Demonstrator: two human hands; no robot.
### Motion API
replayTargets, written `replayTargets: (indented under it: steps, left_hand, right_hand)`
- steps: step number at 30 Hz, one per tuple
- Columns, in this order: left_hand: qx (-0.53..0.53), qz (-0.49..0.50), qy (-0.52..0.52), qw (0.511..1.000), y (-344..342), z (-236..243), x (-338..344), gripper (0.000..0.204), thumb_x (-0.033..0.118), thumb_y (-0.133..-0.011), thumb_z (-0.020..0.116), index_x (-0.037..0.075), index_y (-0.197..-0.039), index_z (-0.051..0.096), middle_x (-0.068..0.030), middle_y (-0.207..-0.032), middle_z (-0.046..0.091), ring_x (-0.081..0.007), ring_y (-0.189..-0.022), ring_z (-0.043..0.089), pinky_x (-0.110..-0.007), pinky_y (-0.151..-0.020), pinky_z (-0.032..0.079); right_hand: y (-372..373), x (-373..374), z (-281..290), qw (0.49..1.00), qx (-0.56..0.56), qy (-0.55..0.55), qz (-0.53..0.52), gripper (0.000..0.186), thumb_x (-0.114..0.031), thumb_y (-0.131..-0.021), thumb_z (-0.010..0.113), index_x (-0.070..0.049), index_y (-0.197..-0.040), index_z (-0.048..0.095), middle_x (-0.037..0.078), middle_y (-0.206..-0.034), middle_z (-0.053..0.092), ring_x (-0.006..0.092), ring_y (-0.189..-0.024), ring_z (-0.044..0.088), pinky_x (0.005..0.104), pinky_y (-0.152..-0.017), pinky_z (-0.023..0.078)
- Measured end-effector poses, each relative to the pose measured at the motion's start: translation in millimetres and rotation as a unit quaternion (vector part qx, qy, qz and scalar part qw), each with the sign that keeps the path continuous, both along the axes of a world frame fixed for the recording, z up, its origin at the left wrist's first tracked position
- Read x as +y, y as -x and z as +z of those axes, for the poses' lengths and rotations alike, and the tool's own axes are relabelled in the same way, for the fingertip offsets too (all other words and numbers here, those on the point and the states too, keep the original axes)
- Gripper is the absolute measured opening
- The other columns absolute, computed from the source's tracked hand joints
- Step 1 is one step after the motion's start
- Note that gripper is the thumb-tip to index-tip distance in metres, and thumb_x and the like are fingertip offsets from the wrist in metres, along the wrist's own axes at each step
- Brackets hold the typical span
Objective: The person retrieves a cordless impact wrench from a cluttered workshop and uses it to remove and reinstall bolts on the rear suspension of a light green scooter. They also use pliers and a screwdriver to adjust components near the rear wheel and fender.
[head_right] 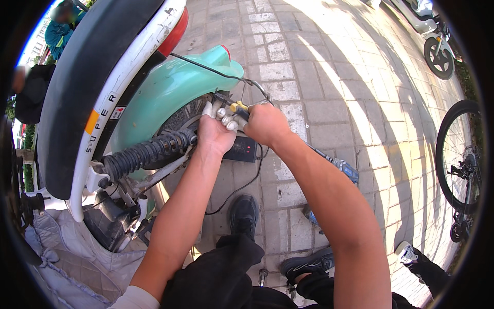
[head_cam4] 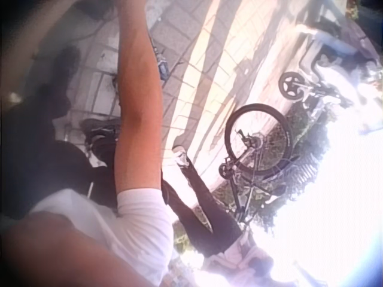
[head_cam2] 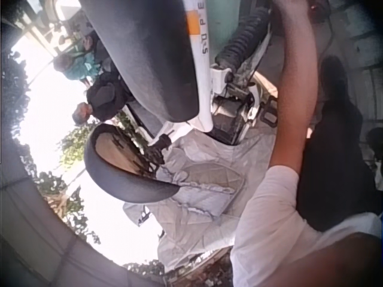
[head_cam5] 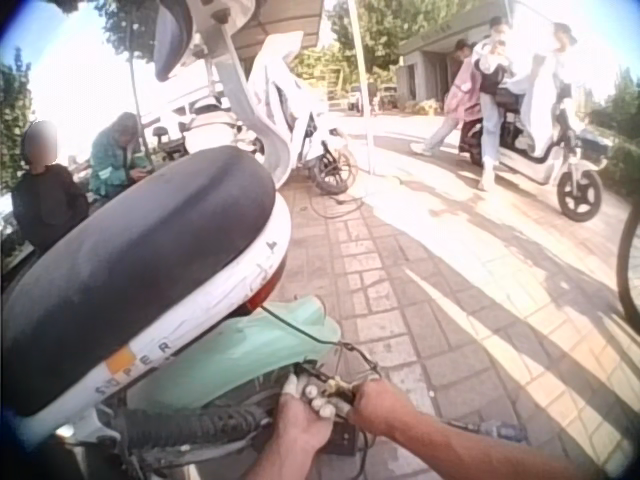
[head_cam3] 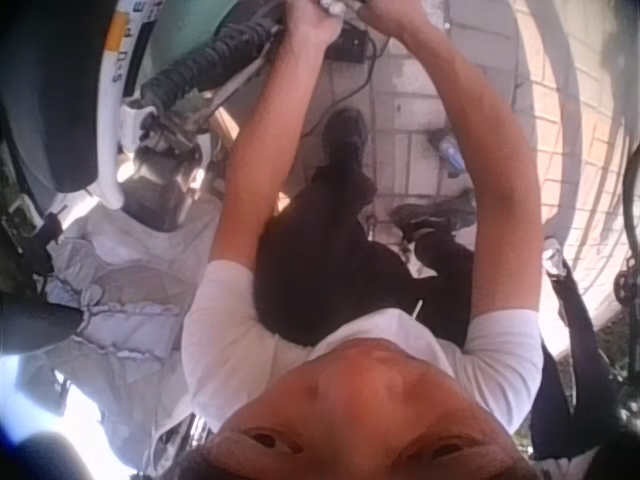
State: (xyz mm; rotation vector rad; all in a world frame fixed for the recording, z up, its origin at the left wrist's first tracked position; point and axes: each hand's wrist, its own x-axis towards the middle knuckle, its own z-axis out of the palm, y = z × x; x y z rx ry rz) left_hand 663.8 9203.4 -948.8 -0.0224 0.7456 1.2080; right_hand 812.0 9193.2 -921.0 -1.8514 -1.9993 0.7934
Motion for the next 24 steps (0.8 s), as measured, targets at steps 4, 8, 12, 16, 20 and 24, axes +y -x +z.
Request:
replayTargets:
  steps: [4,8,12,16,20,24]
  left_hand:
    - [0.013,0.01,0.013,1.0,-4,4,-3,0.038,0.046,-0.105,0.036,0.015,-0.089,0.051,0.0055,-0.069,0.042,-0.0108,-0.054,0.038,-0.026,-0.046,0.033]
    - [0.016,0.026,0.016,0.999,-6,6,-4,0.035,0.044,-0.105,0.038,0.016,-0.088,0.052,0.006,-0.066,0.042,-0.0102,-0.052,0.038,-0.026,-0.044,0.032]
    - [0.023,0.015,0.015,1.0,-7,5,-5,0.036,0.043,-0.105,0.038,0.015,-0.085,0.05,0.0057,-0.067,0.043,-0.0104,-0.051,0.039,-0.026,-0.044,0.033]
    - [0.024,0.031,0.004,0.999,-5,9,-8,0.034,0.04,-0.105,0.041,0.014,-0.083,0.049,0.0049,-0.066,0.043,-0.0102,-0.051,0.04,-0.026,-0.042,0.033]
    - [0.081,0.044,0.044,0.995,-5,7,-19,0.031,0.035,-0.103,0.047,0.012,-0.082,0.052,0.0044,-0.063,0.042,-0.0098,-0.048,0.039,-0.027,-0.041,0.032]
    - [0.175,-0.011,0.048,0.983,-11,2,-61,0.029,0.034,-0.103,0.048,0.009,-0.093,0.058,0.0054,-0.062,0.042,-0.0088,-0.049,0.039,-0.026,-0.043,0.031]
  right_hand:
    - [-4,1,-4,1.0,-0.019,-0.014,0.012,0.02,-0.017,-0.076,0.063,0.002,-0.08,0.07,0.026,-0.078,0.066,0.0444,-0.075,0.064,0.0492,-0.074,0.052]
    - [-8,3,-2,0.999,0.015,-0.002,0.03,0.02,-0.016,-0.076,0.063,0.002,-0.078,0.069,0.027,-0.077,0.065,0.0447,-0.076,0.063,0.0488,-0.074,0.052]
    - [-7,4,-10,0.998,0.016,-0.021,0.049,0.02,-0.016,-0.076,0.063,0.003,-0.078,0.068,0.027,-0.078,0.065,0.0445,-0.077,0.063,0.0481,-0.073,0.052]
    - [-2,1,-3,0.999,0.012,0.001,0.04,0.022,-0.018,-0.078,0.065,0.004,-0.078,0.068,0.028,-0.078,0.065,0.0442,-0.078,0.064,0.0482,-0.073,0.051]
    - [-3,-4,-1,0.998,0.043,0.04,0.019,0.037,-0.031,-0.083,0.069,0.005,-0.075,0.066,0.026,-0.072,0.064,0.0413,-0.071,0.063,0.0471,-0.069,0.05]
    - [-23,-12,-4,0.987,0.06,0.146,0.027,0.052,-0.045,-0.084,0.072,0.005,-0.073,0.064,0.02,-0.064,0.059,0.0331,-0.061,0.058,0.0445,-0.063,0.047]
